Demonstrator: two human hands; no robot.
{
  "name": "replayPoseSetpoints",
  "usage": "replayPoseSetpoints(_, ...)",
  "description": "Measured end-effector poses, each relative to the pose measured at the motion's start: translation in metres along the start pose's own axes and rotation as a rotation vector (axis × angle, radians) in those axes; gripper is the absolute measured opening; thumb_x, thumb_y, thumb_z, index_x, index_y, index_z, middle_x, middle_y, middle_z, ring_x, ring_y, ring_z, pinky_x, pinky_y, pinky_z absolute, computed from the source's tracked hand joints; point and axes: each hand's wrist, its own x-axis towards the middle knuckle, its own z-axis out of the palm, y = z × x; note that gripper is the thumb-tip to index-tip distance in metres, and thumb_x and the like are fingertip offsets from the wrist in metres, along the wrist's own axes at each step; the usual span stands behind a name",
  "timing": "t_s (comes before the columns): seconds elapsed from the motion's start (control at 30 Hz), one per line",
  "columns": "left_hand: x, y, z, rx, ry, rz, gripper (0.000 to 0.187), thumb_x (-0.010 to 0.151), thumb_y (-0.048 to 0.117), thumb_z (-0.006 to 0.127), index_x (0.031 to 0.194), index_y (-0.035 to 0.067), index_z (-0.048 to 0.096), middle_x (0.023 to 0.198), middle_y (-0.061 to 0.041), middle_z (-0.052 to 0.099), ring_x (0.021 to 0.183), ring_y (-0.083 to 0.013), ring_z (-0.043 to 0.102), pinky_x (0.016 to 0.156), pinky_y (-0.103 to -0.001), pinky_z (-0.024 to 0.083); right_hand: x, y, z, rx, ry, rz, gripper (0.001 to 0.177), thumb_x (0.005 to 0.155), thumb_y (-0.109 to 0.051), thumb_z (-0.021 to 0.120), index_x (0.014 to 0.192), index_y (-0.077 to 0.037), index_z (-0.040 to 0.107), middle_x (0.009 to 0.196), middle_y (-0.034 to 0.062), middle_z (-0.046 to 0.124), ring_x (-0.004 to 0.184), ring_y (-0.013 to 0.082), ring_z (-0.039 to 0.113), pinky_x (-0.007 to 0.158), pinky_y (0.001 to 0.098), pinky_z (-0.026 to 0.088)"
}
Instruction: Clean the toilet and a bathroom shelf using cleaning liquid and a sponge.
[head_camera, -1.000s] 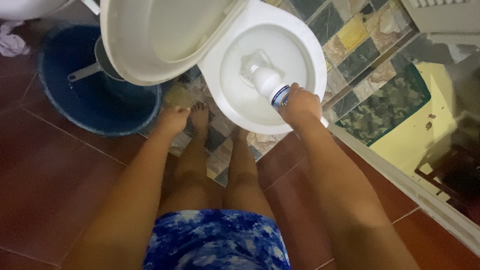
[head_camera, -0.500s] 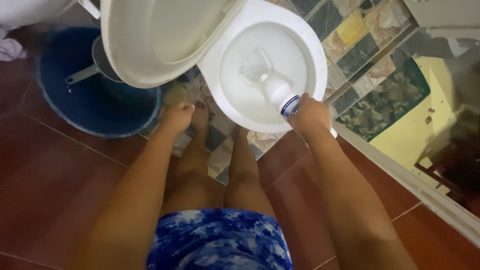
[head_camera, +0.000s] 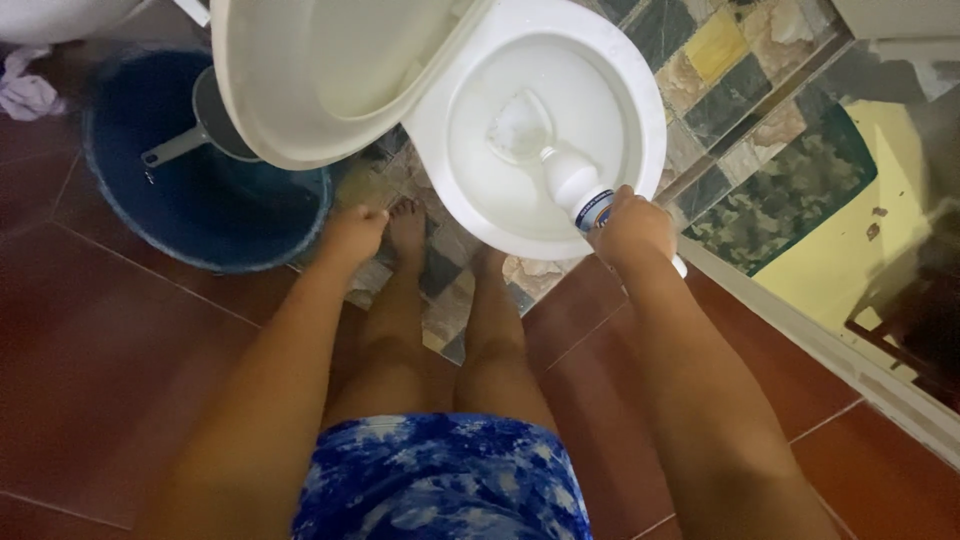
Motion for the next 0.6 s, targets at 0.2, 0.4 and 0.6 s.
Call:
replayPoseSetpoints(0.2,0.001,-0.006,-0.003,0.031,0.010,0.023,0.047,0.102,0.041,0.053,0.134,0.009,0.064,0.137,-0.017,0.063,0.126,-0.0355,0.060,0.106,-0.047,0.046,0.009,0.013,0.016,0.187,0.046,0.114,0.067,0.079,-0.038,0.084,0.128,-0.002,0.057,0.113,0.0209,0.072,0.104,0.0339,0.072,0.090,0.0438,0.058)
replayPoseSetpoints(0.4,-0.007,0.004,-0.006,0.118,0.024,-0.030,0.048,0.101,0.041,0.053,0.136,0.008,0.061,0.138,-0.019,0.060,0.126,-0.0369,0.058,0.105,-0.050,0.046,0.002,0.039,0.041,0.296,0.030,0.257,0.072,0.080,-0.038,0.084,0.135,-0.002,0.056,0.117,0.0208,0.071,0.105,0.0329,0.073,0.091,0.0459,0.057)
replayPoseSetpoints(0.6,0.008,-0.006,0.004,0.180,0.008,0.045,0.048,0.103,0.041,0.052,0.134,0.006,0.063,0.138,-0.020,0.062,0.126,-0.0381,0.059,0.107,-0.050,0.045,-0.027,0.058,0.054,0.131,-0.088,0.225,0.068,0.080,-0.040,0.084,0.132,-0.005,0.058,0.118,0.0175,0.072,0.106,0.0313,0.073,0.092,0.0441,0.058)
